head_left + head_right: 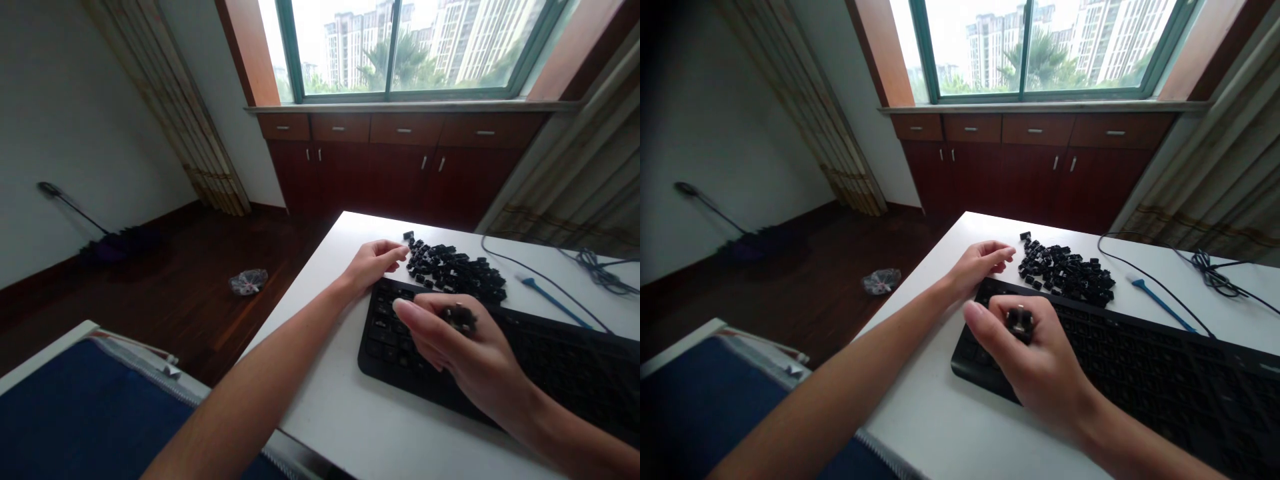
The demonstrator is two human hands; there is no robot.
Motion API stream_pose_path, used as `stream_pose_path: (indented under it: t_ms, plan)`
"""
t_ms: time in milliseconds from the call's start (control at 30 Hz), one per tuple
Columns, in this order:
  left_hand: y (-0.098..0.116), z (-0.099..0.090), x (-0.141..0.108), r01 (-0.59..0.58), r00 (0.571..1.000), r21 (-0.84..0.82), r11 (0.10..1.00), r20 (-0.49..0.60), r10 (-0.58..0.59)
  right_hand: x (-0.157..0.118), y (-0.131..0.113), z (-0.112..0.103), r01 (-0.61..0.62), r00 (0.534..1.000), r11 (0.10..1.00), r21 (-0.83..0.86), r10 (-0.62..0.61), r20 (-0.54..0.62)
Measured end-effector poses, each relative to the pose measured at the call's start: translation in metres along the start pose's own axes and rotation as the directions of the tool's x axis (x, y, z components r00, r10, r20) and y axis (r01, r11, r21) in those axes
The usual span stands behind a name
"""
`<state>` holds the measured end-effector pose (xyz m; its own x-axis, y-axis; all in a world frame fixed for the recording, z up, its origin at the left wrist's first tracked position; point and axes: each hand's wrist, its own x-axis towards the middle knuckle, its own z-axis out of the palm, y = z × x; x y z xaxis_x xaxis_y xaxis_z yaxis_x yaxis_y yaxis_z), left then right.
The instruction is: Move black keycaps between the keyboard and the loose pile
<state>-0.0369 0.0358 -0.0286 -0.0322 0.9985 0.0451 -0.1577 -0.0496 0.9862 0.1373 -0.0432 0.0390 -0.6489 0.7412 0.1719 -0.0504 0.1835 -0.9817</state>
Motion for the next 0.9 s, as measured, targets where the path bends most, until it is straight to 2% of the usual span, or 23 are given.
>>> stream_pose_path:
  t_ms: [67, 133, 267, 367, 433, 500, 567, 600, 633, 667, 733, 800, 900]
  plan:
    - [0.0, 0.0, 0.0, -0.015, 0.999, -0.011, 1.0, -0.032, 0.015, 0.006, -0.007, 0.01, 0.024, 0.999, 0.978, 0.208, -0.029, 0.019]
    - [-0.001, -0.002, 0.001, -0.03, 0.997, -0.017, 0.999, -0.073, 0.029, 0.01, -0.006, 0.019, 0.07, 0.996, 0.952, 0.297, -0.084, 0.036]
    - [-0.002, -0.004, 0.004, -0.048, 0.99, -0.01, 0.999, -0.132, 0.046, 0.017, 0.019, 0.033, 0.069, 0.993, 0.97, 0.232, -0.088, 0.073]
    - [-0.003, -0.005, 0.005, -0.061, 0.989, 0.024, 0.998, -0.135, 0.064, 0.022, 0.029, 0.033, 0.041, 0.997, 0.969, 0.245, -0.057, 0.059]
    - [-0.004, -0.005, 0.006, -0.072, 0.988, 0.063, 0.995, -0.13, 0.08, 0.025, 0.022, 0.024, 0.037, 0.997, 0.957, 0.289, -0.056, 0.058]
    - [-0.005, -0.005, 0.006, -0.092, 0.986, 0.12, 0.988, -0.126, 0.108, 0.03, 0.008, 0.008, 0.03, 0.996, 0.964, 0.263, -0.051, 0.074]
    - [-0.006, -0.006, 0.006, -0.124, 0.98, 0.199, 0.972, -0.127, 0.151, 0.037, -0.005, -0.016, 0.032, 0.997, 0.995, 0.091, -0.038, 0.069]
    - [-0.006, -0.006, 0.005, -0.143, 0.976, 0.247, 0.959, -0.128, 0.178, 0.041, -0.01, -0.03, 0.046, 0.998, 0.997, -0.068, -0.043, 0.048]
    - [-0.005, -0.007, 0.005, -0.161, 0.97, 0.297, 0.941, -0.127, 0.206, 0.045, -0.013, -0.045, 0.055, 0.998, 0.961, -0.271, -0.059, -0.008]
    - [-0.005, -0.008, 0.004, -0.176, 0.965, 0.349, 0.921, -0.124, 0.232, 0.049, -0.014, -0.062, 0.052, 0.99, 0.876, -0.48, -0.108, -0.089]
    - [-0.005, -0.008, 0.003, -0.198, 0.958, 0.441, 0.876, -0.103, 0.268, 0.055, -0.011, -0.093, -0.001, 0.978, 0.632, -0.775, -0.163, -0.134]
    - [-0.004, -0.008, 0.002, -0.21, 0.958, 0.508, 0.835, -0.063, 0.279, 0.059, -0.002, -0.12, -0.063, 0.989, 0.458, -0.887, -0.094, -0.118]
    - [-0.003, -0.006, 0.001, -0.217, 0.965, 0.576, 0.788, 0.005, 0.262, 0.062, 0.016, -0.145, -0.094, 0.996, 0.371, -0.924, 0.032, -0.088]
